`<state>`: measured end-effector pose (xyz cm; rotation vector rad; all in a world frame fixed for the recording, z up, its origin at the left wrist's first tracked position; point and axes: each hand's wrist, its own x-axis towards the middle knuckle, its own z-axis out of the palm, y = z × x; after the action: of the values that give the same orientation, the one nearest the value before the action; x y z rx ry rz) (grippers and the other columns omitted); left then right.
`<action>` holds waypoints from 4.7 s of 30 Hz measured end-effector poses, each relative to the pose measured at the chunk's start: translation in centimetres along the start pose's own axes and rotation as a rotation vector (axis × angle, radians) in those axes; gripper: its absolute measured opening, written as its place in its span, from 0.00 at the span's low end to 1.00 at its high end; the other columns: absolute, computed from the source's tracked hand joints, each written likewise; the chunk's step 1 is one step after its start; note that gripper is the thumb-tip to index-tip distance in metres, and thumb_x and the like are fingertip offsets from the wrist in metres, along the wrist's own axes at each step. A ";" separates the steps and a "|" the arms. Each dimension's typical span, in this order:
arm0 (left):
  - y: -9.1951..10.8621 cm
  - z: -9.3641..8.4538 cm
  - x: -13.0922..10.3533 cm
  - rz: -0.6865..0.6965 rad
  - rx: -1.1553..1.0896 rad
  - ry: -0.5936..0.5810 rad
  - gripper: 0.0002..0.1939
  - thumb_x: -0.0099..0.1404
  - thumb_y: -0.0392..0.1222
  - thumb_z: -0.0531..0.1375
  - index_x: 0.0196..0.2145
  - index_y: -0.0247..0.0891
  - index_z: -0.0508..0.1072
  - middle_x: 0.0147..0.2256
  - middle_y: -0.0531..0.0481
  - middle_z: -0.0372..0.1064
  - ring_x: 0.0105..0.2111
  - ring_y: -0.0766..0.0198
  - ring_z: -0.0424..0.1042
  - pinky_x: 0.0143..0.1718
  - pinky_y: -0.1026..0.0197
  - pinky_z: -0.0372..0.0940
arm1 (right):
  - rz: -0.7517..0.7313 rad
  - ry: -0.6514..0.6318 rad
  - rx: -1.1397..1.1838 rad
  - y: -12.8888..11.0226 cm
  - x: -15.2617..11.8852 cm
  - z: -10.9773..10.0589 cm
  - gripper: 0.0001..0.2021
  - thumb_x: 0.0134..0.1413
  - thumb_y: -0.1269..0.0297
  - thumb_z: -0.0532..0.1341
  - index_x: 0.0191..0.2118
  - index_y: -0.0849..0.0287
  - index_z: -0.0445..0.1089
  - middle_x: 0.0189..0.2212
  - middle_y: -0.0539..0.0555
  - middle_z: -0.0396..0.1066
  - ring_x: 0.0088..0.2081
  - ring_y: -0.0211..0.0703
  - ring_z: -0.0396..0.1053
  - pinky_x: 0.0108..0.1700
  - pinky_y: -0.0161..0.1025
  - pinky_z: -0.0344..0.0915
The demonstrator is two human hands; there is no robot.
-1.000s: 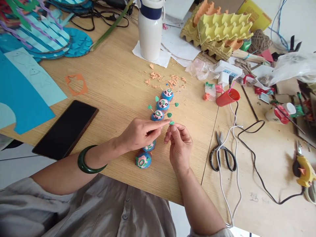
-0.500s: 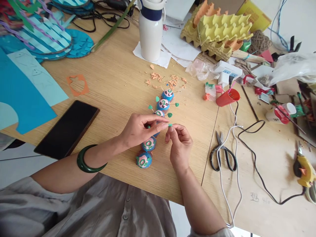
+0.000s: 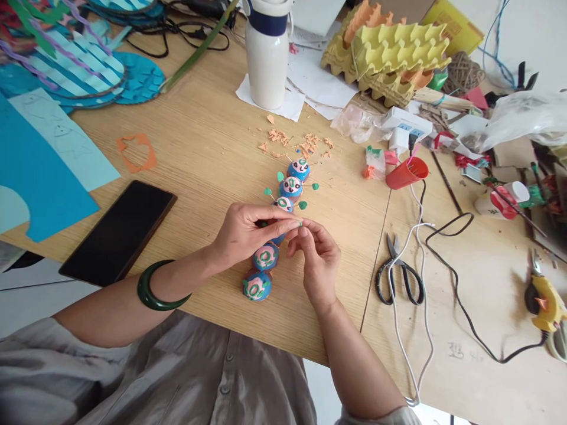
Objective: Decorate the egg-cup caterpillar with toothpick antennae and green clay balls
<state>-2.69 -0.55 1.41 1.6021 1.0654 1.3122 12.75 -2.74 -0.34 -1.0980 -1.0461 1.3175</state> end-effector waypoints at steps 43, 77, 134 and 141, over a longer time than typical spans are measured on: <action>0.3 -0.1 0.1 -0.054 0.001 -0.017 0.10 0.67 0.43 0.64 0.34 0.35 0.83 0.24 0.53 0.76 0.22 0.73 0.66 0.24 0.70 0.60 | -0.003 -0.032 -0.079 0.0 -0.1 0.0 0.11 0.62 0.55 0.64 0.35 0.57 0.75 0.25 0.47 0.73 0.22 0.32 0.66 0.27 0.34 0.65; -0.1 0.1 -0.1 -0.042 0.126 -0.009 0.10 0.66 0.45 0.65 0.36 0.36 0.83 0.18 0.57 0.68 0.18 0.74 0.60 0.21 0.69 0.56 | -0.051 0.040 -0.121 0.0 0.0 0.0 0.12 0.61 0.54 0.65 0.32 0.57 0.74 0.22 0.46 0.71 0.21 0.32 0.65 0.25 0.33 0.64; -0.2 -0.1 -0.1 -0.121 0.197 -0.078 0.17 0.65 0.53 0.65 0.41 0.38 0.84 0.18 0.58 0.64 0.19 0.72 0.61 0.24 0.67 0.56 | -0.175 0.119 -0.147 0.1 0.3 -0.6 0.07 0.60 0.60 0.67 0.33 0.56 0.75 0.23 0.45 0.66 0.22 0.30 0.61 0.27 0.33 0.58; -0.1 0.0 0.0 -0.041 0.209 0.009 0.07 0.65 0.43 0.65 0.35 0.38 0.82 0.18 0.59 0.65 0.19 0.74 0.59 0.24 0.68 0.56 | -0.080 0.090 -0.121 0.0 0.3 -0.3 0.10 0.60 0.55 0.66 0.42 0.54 0.75 0.26 0.45 0.69 0.22 0.30 0.64 0.27 0.33 0.61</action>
<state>-2.75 -0.49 1.29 1.7176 1.2692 1.2143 13.02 -2.42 -0.36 -1.1823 -1.1024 1.1429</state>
